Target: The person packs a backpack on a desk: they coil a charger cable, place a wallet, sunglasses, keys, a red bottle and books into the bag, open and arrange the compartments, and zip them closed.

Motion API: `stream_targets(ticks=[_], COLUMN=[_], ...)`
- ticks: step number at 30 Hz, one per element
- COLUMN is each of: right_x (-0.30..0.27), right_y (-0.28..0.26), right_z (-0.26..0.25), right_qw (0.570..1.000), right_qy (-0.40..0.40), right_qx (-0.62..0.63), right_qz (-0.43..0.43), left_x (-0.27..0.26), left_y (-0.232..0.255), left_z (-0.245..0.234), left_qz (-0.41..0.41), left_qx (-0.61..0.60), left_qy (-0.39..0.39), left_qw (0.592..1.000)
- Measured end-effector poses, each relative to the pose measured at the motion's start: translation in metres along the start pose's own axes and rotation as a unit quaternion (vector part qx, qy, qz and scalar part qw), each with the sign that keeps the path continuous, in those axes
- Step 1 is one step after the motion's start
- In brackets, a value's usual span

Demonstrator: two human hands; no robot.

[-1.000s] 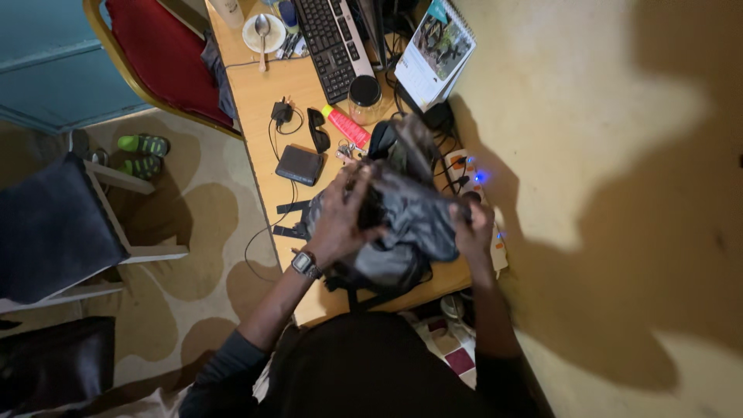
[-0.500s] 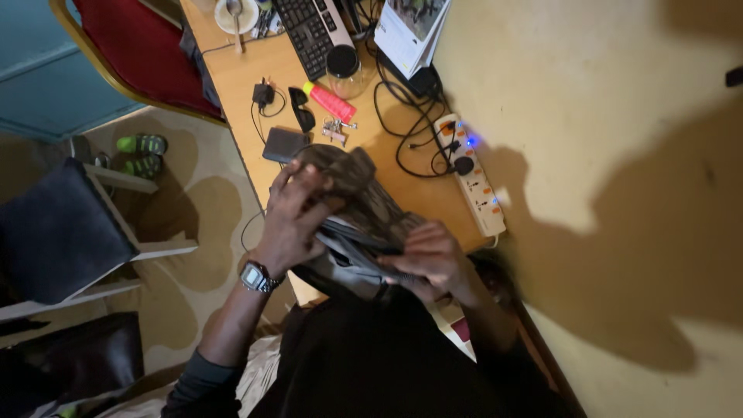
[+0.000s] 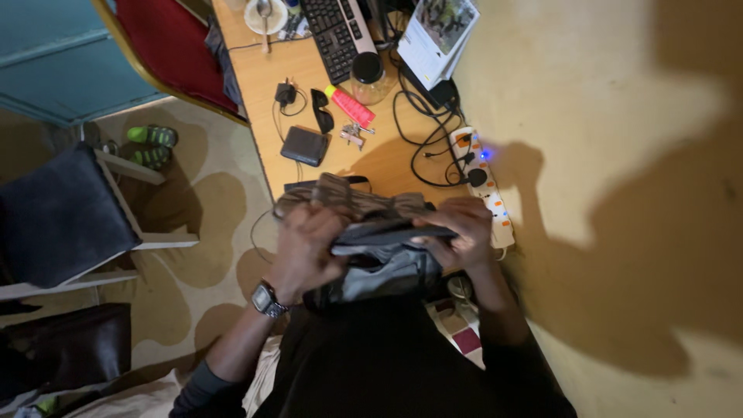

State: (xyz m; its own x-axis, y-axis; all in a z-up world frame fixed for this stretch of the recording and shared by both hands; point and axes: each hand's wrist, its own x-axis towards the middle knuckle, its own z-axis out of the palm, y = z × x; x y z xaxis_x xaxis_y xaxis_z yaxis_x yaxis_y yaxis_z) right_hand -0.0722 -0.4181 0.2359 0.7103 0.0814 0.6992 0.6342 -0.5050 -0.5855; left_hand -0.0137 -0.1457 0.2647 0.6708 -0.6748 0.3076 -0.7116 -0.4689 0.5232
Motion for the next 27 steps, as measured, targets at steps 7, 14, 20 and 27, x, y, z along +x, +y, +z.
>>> stream_targets(ticks=[7, 14, 20, 27], right_x=[-0.008, -0.01, -0.009, -0.023], right_y=[-0.01, -0.031, -0.051, -0.059], right_z=[0.017, 0.029, 0.037, 0.043], right_qw=[0.999, 0.999, 0.993, 0.984], right_qy=[0.004, -0.003, -0.029, -0.032], right_qx=[-0.005, -0.033, -0.112, -0.172], right_qz=[-0.042, -0.025, 0.008, 0.035], left_x=[-0.006, -0.02, -0.019, 0.0], left_y=[-0.006, -0.02, -0.038, -0.062], left_z=[-0.021, -0.022, -0.015, -0.024], left_qz=[0.014, 0.108, 0.078, 0.046], left_qx=[-0.024, -0.015, 0.005, -0.136], left_qy=[-0.123, -0.103, -0.142, -0.128], left_qw=[0.992, 0.989, 0.987, 0.981])
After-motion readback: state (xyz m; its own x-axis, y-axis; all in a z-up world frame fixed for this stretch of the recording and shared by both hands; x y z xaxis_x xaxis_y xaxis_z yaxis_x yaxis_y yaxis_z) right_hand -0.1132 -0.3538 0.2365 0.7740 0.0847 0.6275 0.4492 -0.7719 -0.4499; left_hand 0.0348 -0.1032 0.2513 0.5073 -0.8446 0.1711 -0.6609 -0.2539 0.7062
